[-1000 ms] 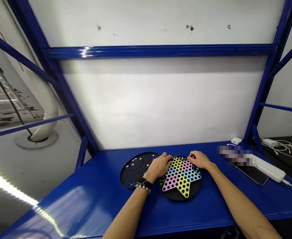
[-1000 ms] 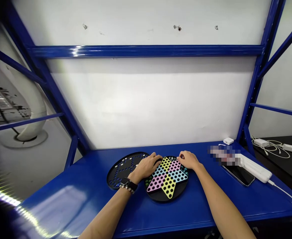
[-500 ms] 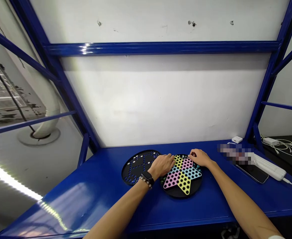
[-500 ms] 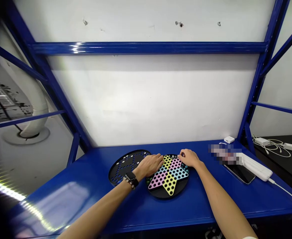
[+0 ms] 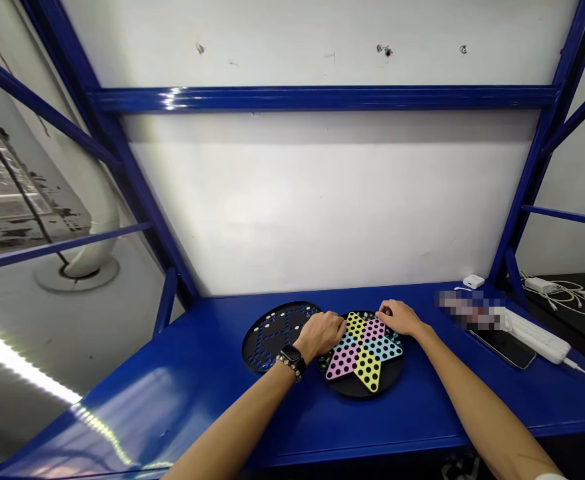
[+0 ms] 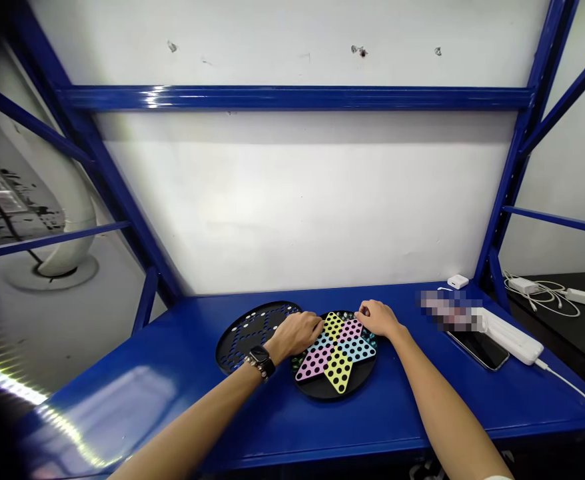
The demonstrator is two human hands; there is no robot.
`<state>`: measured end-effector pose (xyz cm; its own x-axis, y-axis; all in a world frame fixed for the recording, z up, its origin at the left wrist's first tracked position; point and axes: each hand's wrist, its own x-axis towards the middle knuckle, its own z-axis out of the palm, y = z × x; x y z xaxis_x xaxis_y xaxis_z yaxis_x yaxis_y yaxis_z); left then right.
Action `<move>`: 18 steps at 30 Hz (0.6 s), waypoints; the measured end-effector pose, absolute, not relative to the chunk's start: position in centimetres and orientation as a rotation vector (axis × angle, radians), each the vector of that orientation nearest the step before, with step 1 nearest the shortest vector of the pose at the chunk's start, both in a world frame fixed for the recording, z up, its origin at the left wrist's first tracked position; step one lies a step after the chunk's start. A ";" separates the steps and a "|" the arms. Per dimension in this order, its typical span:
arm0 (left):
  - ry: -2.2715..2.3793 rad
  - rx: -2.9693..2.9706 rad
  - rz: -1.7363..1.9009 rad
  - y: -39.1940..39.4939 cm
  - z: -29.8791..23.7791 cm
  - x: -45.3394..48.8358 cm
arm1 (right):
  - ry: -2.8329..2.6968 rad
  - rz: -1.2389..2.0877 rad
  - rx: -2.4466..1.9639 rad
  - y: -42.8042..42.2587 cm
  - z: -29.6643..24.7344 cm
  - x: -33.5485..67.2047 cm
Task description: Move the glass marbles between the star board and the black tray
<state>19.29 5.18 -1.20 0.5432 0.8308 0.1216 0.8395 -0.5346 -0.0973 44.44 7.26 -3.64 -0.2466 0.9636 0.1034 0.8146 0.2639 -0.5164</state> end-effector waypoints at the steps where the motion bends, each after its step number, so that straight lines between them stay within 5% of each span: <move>1: -1.474 -2.614 -0.102 5.1 -1.1 19.3 | -2.142 0.508 -1.616 7.3 -3.7 44.4; 18: -1.656 -2.503 -0.023 5.4 -0.6 19.2 | -2.127 0.525 -1.636 7.2 -3.5 44.3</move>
<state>19.16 5.42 -0.57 0.3939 0.9148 0.0898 0.9169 -0.3842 -0.1078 44.28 7.17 -3.46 -0.2317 0.9688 0.0876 0.8167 0.2426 -0.5235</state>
